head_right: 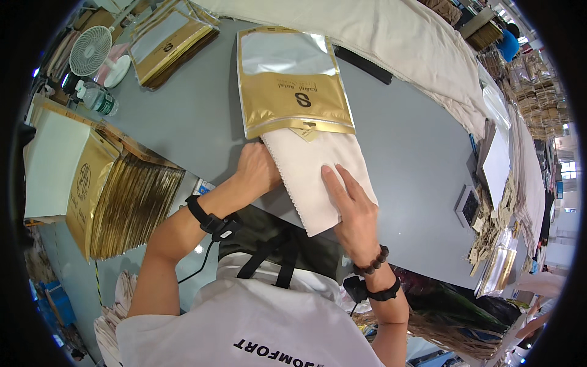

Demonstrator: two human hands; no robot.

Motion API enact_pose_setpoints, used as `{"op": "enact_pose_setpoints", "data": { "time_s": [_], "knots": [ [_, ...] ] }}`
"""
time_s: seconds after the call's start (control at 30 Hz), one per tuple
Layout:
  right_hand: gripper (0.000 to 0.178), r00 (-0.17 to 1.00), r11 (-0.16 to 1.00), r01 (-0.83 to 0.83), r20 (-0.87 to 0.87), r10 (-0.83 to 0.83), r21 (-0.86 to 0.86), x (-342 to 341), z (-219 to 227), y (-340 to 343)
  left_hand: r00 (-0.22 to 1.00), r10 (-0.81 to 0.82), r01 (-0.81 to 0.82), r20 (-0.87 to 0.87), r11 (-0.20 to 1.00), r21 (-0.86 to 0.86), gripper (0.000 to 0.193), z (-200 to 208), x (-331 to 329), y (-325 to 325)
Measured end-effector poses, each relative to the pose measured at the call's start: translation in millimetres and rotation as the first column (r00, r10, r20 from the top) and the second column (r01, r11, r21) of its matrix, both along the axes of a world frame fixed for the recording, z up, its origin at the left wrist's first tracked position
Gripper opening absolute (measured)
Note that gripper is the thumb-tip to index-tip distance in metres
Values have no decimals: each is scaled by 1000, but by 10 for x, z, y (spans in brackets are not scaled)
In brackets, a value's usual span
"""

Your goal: The person repeatedly folds white garments on a table, attaches a small tag to each folded item, places the item into a gold mailing pouch, and sets the pouch aside. The process is repeated for multiple garments.

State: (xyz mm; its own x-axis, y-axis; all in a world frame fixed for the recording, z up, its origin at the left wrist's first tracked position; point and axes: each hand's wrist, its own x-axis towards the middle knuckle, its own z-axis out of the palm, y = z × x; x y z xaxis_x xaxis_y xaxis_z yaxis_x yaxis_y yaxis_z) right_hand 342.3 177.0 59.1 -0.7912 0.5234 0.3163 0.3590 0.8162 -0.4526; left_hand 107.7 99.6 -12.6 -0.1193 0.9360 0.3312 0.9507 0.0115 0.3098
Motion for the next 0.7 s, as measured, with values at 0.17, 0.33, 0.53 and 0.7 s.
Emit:
{"op": "enact_pose_setpoints", "data": {
  "time_s": [0.17,0.33,0.53,0.7],
  "knots": [
    [72,993,996,21,-110,-31,-91,-347,-182,6,996,-8,3,87,999,54,32,-34,199,-136],
    [34,997,1000,-26,72,27,-11,-705,-570,148,997,-66,70,27,984,-164,27,58,549,-401],
    [37,982,991,-114,-142,122,66,-795,-952,178,979,-111,146,169,967,-209,26,355,747,-656],
    [48,993,985,-115,-25,119,128,-668,-937,-56,933,-9,-54,360,985,166,31,504,446,-780]
  ]
}}
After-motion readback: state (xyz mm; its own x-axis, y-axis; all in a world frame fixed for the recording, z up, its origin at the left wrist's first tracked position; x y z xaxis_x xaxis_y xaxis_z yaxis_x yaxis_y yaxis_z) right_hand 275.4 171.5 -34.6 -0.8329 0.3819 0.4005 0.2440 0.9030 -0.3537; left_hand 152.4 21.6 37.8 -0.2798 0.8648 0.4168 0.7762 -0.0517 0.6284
